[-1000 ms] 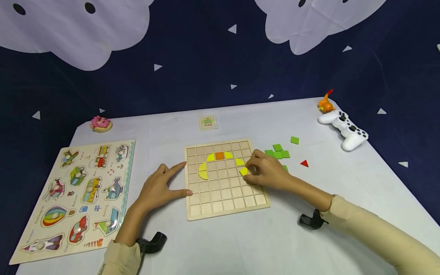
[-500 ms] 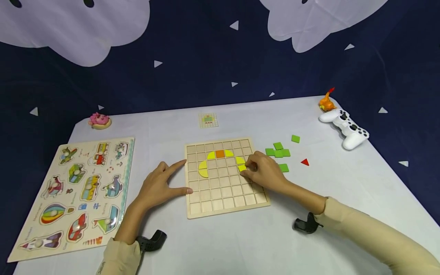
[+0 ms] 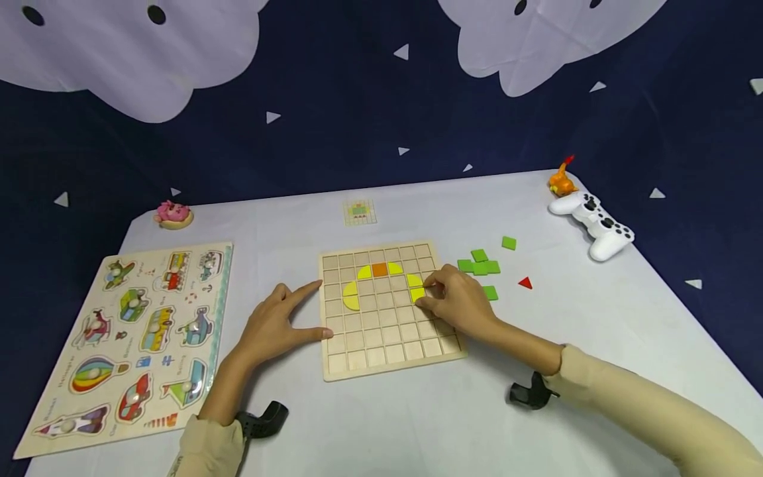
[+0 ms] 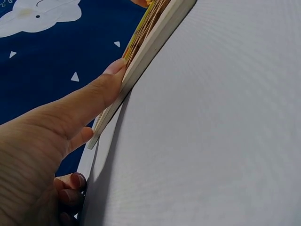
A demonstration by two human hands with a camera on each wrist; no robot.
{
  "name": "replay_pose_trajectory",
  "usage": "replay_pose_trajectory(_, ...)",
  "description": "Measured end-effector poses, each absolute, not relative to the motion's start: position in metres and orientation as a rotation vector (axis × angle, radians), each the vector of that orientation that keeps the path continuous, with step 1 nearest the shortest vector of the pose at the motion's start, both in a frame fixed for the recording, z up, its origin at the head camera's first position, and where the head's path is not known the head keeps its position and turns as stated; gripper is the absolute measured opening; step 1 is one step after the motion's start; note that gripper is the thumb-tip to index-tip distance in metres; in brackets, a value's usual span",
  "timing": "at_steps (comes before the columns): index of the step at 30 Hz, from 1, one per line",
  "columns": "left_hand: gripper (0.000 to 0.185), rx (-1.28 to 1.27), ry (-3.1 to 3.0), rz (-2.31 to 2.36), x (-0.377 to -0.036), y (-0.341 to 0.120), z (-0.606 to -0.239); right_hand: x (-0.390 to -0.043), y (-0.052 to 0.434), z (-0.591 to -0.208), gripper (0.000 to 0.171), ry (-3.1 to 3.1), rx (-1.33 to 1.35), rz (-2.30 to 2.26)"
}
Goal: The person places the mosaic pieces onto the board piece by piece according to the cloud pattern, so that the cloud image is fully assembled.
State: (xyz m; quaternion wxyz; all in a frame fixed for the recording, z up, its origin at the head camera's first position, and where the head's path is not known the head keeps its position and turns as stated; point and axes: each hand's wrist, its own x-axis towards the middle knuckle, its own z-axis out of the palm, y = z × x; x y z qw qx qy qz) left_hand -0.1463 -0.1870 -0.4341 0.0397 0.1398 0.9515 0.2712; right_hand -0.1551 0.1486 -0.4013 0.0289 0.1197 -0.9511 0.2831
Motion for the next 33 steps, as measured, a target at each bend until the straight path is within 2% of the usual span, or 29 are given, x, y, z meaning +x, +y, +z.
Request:
replay_pose_trajectory(5,0.096,0.427,2.919,0.834,-0.146,-0.187,-0.435,-0.158,0.166,-0.393,0.034,-2.87,0.374,0.872)
replay_pose_trajectory(16,0.096,0.429,2.917,0.834,-0.146,-0.188,-0.435,-0.199,0.228,-0.401,0.037,-2.956,0.451,0.759)
replay_pose_trajectory(24,0.096,0.422,2.913,0.835,-0.147,-0.187,-0.436,-0.208,0.243,-0.405,0.03,-3.016,0.53,0.744)
replay_pose_trajectory(33,0.096,0.424,2.913,0.83,-0.147,-0.187,-0.436,-0.222,0.25,-0.406,0.025,-2.999,0.754,0.664)
